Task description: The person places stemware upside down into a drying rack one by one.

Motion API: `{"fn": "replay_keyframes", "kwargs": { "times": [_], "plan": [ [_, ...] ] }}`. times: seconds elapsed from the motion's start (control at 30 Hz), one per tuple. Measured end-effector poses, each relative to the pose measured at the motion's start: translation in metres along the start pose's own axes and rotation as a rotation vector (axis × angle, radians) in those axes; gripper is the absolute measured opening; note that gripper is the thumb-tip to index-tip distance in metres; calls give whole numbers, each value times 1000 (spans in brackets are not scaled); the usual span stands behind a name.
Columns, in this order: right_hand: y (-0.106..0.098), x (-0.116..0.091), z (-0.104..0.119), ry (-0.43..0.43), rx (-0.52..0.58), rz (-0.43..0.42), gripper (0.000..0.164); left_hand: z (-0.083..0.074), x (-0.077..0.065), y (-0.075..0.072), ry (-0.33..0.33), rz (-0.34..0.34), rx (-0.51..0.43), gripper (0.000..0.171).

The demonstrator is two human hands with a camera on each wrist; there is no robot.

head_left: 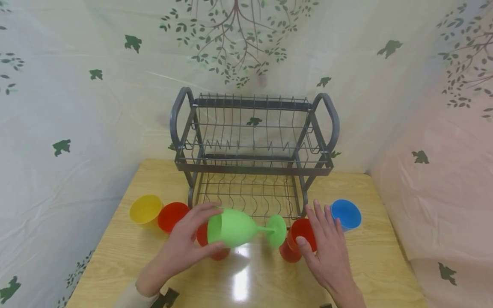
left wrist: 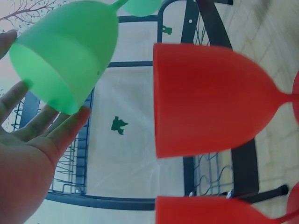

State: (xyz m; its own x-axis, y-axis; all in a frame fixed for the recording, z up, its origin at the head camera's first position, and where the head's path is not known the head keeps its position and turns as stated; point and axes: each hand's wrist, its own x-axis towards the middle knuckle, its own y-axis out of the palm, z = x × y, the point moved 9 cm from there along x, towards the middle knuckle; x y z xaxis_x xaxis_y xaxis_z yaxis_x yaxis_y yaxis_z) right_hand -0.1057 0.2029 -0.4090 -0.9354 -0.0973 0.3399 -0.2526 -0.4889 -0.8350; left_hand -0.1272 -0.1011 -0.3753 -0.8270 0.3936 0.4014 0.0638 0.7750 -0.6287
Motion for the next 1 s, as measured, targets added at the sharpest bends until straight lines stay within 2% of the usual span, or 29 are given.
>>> {"fn": "replay_keyframes", "kwargs": {
  "times": [0.27, 0.5, 0.67, 0.77, 1.0],
  "plan": [
    [-8, 2, 1, -21, 122, -87, 64, 11, -3, 6, -58, -98, -367, 60],
    [-10, 3, 1, 8, 254, -124, 67, 16, -5, 18, -134, -138, -639, 60],
    [-8, 4, 0, 71, 386, -117, 70, 22, -6, 26, -226, -170, -760, 58],
    [-6, 4, 0, 112, 449, -110, 69, 22, -6, 28, -255, -201, -812, 58],
    [-3, 6, 6, 148, 568, -125, 66, 17, -4, 30, -191, -281, -908, 56]
  ]
}}
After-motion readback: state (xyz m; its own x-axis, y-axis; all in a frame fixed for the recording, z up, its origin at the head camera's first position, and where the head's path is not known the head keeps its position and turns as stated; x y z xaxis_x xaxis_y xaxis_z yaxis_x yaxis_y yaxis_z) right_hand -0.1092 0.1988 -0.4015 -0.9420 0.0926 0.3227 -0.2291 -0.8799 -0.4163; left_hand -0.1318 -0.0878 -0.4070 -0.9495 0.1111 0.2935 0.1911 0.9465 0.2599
